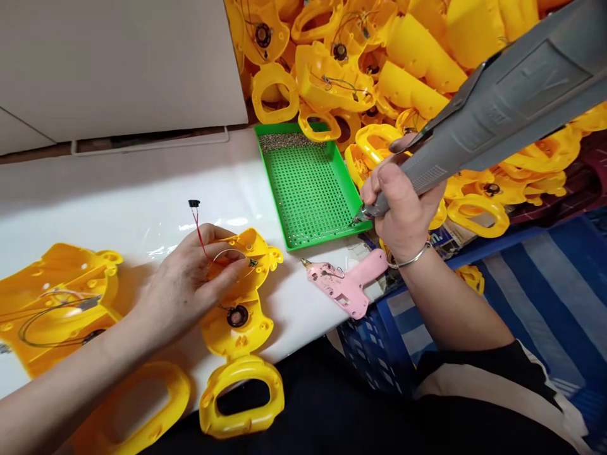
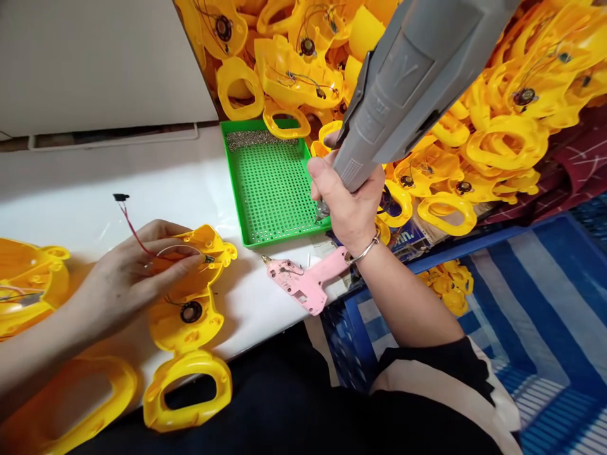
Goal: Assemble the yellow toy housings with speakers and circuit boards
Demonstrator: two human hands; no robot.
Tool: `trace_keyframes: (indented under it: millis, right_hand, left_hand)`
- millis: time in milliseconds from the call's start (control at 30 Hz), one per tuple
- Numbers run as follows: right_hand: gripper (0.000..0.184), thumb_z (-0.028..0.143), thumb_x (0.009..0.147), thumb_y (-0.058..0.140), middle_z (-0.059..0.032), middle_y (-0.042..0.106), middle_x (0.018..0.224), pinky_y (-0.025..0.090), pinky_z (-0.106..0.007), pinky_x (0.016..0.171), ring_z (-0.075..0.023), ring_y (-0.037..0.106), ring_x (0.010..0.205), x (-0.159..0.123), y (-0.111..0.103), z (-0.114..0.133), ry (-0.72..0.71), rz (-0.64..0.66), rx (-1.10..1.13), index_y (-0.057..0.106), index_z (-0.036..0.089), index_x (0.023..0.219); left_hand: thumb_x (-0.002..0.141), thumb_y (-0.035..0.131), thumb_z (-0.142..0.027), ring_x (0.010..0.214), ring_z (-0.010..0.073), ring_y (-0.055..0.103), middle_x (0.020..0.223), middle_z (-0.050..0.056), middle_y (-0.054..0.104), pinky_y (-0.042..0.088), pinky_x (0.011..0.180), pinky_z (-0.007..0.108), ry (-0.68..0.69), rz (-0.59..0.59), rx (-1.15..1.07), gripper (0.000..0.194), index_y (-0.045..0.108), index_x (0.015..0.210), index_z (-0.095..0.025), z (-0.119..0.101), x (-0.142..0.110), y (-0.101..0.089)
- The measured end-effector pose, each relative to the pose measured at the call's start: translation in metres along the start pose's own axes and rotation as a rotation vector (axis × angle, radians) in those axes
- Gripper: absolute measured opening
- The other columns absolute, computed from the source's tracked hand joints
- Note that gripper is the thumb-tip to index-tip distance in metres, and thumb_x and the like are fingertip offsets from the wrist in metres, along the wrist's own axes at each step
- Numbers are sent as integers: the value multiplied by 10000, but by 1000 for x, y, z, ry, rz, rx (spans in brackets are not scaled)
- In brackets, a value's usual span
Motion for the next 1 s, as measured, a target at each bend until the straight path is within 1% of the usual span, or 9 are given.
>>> trace_keyframes:
  millis: [100, 200, 367, 433, 633, 733, 800, 900, 1000]
  right_hand:
    - [448, 692, 817, 589, 45, 399, 635, 443, -309, 551, -127, 450, 510, 0, 1, 0, 0, 11, -34, 557, 288, 1007]
    - [434, 685, 829, 571, 30, 433, 684, 444, -310, 561, -128, 466, 529, 1, 2, -2, -2, 8, -75, 558, 291, 1010]
    - [295, 522, 801, 711, 27, 474, 697, 382, -276, 482, -89, 428, 479, 5, 3, 0, -92, -56, 104, 602, 279, 929]
    - [286, 481, 771, 756, 22, 493, 721, 359, -260, 456, -71, 430, 472, 6, 4, -1, -126, -77, 160, 621, 268, 907]
    - [431, 587, 665, 783, 61, 505, 703, 338, -214, 404, -35, 398, 401, 13, 3, -16, -173, -143, 184, 602, 265, 886]
    - [442, 584, 637, 777, 69, 529, 687, 330, -212, 384, -34, 388, 385, 20, 3, -18, -167, -179, 169, 593, 257, 871]
    - [400, 543, 645, 778, 85, 496, 602, 328, -214, 370, -44, 380, 369, 24, 4, -11, -180, -183, 202, 584, 247, 832]
    - [270, 413, 693, 776, 105, 427, 503, 345, -214, 370, -61, 382, 369, 29, 10, 10, -240, -170, 320, 582, 246, 776]
    - [195, 340, 713, 787, 93, 494, 541, 374, -213, 380, -61, 428, 399, 29, 21, 32, -262, -108, 439, 622, 244, 748]
  left_hand:
    - [877, 579, -449, 985, 217, 587, 1049, 24, 585, 458, 883, 360, -11, -9, -7, 245, 712, 862, -244, 2, 0, -1]
    - [859, 615, -422, 1001, 222, 590, 1025, 27, 591, 466, 873, 353, -42, -8, -53, 212, 717, 833, -238, 4, 2, -2]
    - [806, 677, -404, 1018, 231, 589, 1009, 44, 609, 473, 917, 362, -48, -71, -214, 206, 687, 789, -199, 9, 6, -5]
    - [806, 674, -389, 1009, 222, 590, 1039, 49, 610, 475, 918, 359, -28, -51, -258, 197, 682, 790, -193, 10, 7, -6]
    - [792, 663, -354, 1010, 222, 586, 1027, 44, 605, 464, 901, 368, -6, 4, -264, 170, 658, 743, -191, 7, 9, -7]
    - [784, 652, -326, 950, 205, 584, 998, 35, 602, 454, 870, 366, -10, 11, -277, 143, 642, 748, -187, 7, 9, -9]
    - [775, 651, -314, 870, 186, 577, 941, 26, 602, 452, 819, 357, -51, 24, -323, 131, 622, 776, -186, 10, 9, -11]
    - [747, 668, -322, 776, 165, 558, 877, 16, 595, 447, 751, 343, -119, 78, -419, 162, 592, 788, -185, 18, 8, -13]
    - [722, 689, -339, 807, 175, 568, 917, 37, 609, 453, 748, 339, -120, 92, -430, 188, 589, 749, -182, 21, 8, -16]
Point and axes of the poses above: each hand's wrist, its own x-axis towards the middle knuckle, its own y-axis out of the palm, z = x × y, the point moved 5 cm from there along x, towards the middle knuckle
